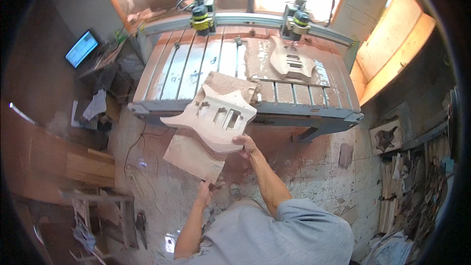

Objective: The person clears wood scraps from a CNC machine, removes a wooden guitar body, and then uses a drill to secure screws into a wooden block on the floor.

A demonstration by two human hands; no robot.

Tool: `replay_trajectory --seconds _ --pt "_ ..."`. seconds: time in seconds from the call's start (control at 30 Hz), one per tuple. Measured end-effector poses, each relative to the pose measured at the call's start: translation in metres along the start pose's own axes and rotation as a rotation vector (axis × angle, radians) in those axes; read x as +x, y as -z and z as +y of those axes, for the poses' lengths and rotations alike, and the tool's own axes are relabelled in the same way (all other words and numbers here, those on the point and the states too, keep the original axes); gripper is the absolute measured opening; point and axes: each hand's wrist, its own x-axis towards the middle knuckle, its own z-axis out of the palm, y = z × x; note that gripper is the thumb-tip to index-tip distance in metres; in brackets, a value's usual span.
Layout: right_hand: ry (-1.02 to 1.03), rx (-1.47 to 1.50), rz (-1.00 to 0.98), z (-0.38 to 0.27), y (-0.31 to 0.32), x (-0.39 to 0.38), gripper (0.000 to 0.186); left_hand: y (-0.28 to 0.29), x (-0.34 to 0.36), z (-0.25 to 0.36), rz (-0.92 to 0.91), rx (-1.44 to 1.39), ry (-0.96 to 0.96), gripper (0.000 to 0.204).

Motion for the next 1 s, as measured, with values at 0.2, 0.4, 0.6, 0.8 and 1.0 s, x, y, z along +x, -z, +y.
replay_trajectory --seconds 0.2,0.4,0.6,0.8,1.0 --pt "-0.015 -0.146 0.074 0.046 -0.007 -0.034 0.061 0.084 -0.054 -0.061 0.104 0.115 0.123 0.053" --pt "-0.071 -0.388 -0.057 0.097 -0.054 -0.117 0.063 0.208 -0.210 -0.254 0.908 0.707 0.280 0.051" --pt "-0.231 -0.670 -0.112 0.200 -0.064 -0.131 0.050 0.207 -0.360 -0.381 1.211 0.471 0.321 0.047" --pt "-0.509 -0.886 -0.023 0.321 -0.041 -0.127 0.039 0.144 -0.437 -0.499 1.210 0.191 0.272 0.047" --pt "-0.760 -0.985 -0.022 0.441 -0.003 -0.157 0.033 0.023 -0.503 -0.541 1.274 -0.109 0.365 0.045"
